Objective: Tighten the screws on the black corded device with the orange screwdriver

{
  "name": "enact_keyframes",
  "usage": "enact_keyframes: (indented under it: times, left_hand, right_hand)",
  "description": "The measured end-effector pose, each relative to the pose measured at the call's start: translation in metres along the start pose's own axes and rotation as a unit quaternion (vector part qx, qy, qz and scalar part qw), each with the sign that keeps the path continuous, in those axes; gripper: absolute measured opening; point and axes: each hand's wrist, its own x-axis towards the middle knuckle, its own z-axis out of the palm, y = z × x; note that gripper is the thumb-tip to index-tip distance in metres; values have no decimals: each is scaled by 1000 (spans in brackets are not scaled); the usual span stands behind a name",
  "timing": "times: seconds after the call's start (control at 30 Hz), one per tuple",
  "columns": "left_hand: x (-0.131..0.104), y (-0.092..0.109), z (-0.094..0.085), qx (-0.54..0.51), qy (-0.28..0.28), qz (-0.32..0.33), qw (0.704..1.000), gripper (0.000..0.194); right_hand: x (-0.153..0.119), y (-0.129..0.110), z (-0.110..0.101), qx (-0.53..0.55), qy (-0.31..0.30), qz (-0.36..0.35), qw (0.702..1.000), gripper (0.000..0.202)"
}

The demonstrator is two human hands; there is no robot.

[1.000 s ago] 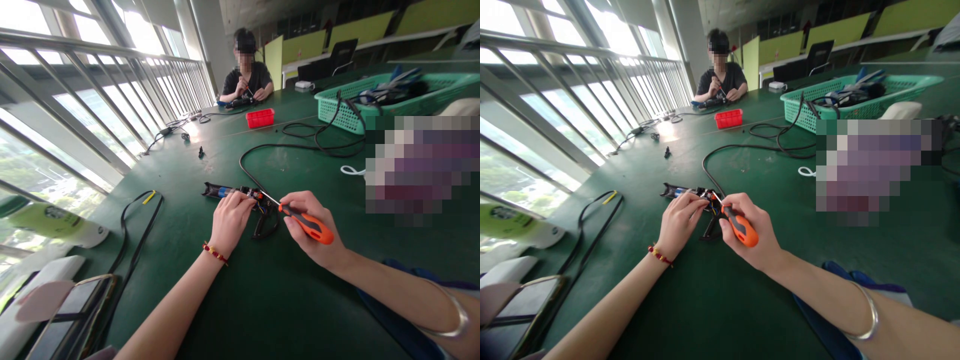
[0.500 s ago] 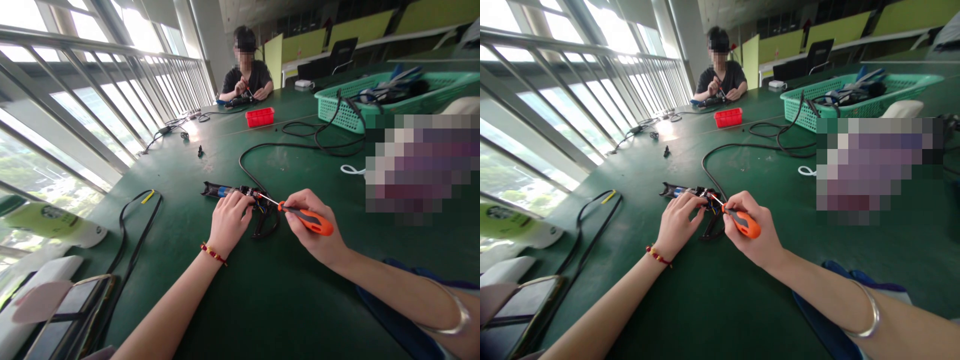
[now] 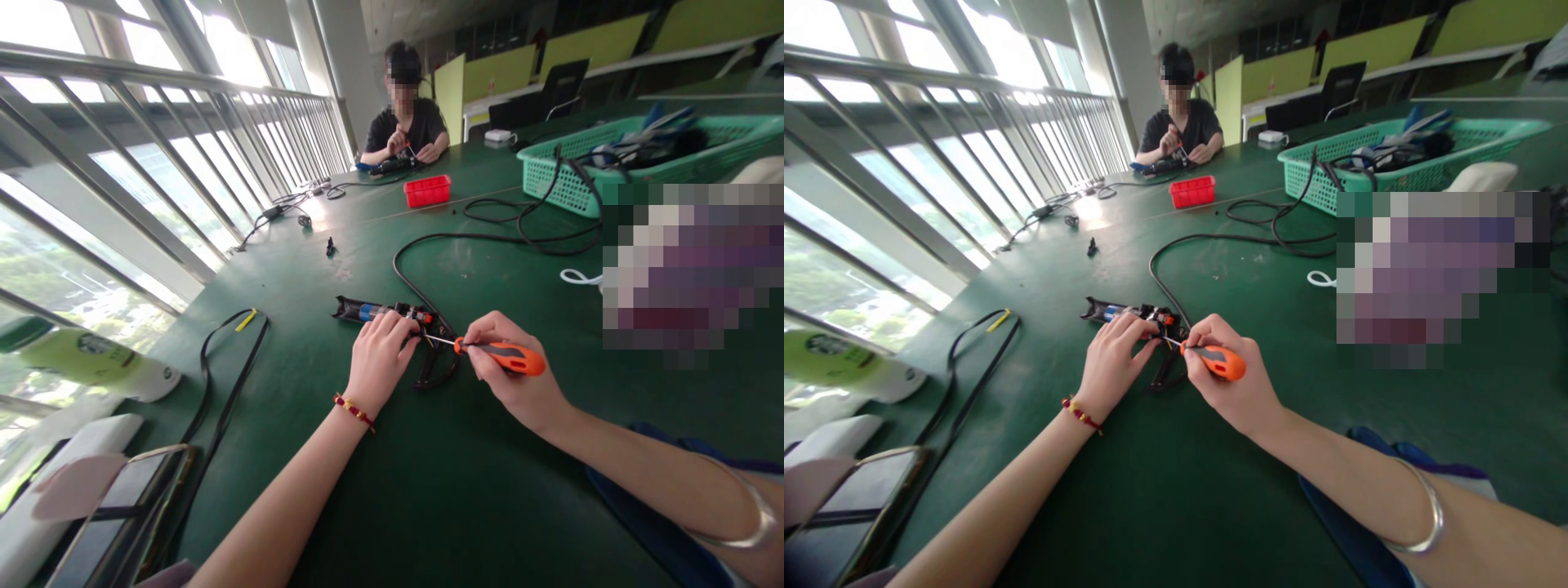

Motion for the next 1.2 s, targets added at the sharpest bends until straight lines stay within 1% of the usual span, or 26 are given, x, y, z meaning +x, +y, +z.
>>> enact_keyframes:
  times: [0.17, 0.33, 0.43, 0.57, 0.67, 0.77, 0.8, 0.87, 0.93, 1.07, 1.13, 1.2]
  left_hand:
    - [0, -1, 1, -16, -11, 3, 1000, 6]
    - [-1, -1, -1, 18, -15, 8, 1000, 8]
    - [-2, 0, -3, 25, -10, 6, 1000, 7]
    - [-4, 0, -4, 29, 2, -21, 999, 5]
    - [-4, 1, -4, 41, 11, -36, 998, 5]
    - [-4, 2, -5, 46, 32, -54, 997, 10]
    - [-4, 2, -5, 44, 41, -59, 996, 15]
    - [-4, -1, -5, 35, 48, -58, 997, 31]
    - [-3, -5, -2, 18, 32, -49, 998, 43]
    - [-2, -15, 2, -3, -19, -60, 998, 44]
    - [-1, -18, -1, 0, -35, -79, 996, 46]
    - [1, -21, -7, -4, -62, -107, 992, 50]
  right_hand:
    - [-1, 0, 0, 4, -4, 16, 1000, 5]
    - [0, 1, 1, 15, -3, 17, 1000, 5]
    - [0, 1, 0, -2, -9, 0, 1000, 6]
    - [-2, 2, 0, -55, -57, -24, 997, 7]
    - [-2, 3, 1, -94, -93, -14, 991, 9]
    - [-2, 4, 2, -101, -109, -5, 989, 10]
    - [-2, 4, 2, -96, -108, -7, 990, 10]
    - [-2, 4, 2, -79, -95, -16, 992, 8]
    - [-2, 3, 1, -60, -69, -25, 995, 6]
    - [-1, 0, -1, -34, -16, -25, 999, 4]
    - [-1, -1, -1, -27, 5, -27, 999, 5]
    - [-1, -1, -2, -20, 18, -31, 999, 6]
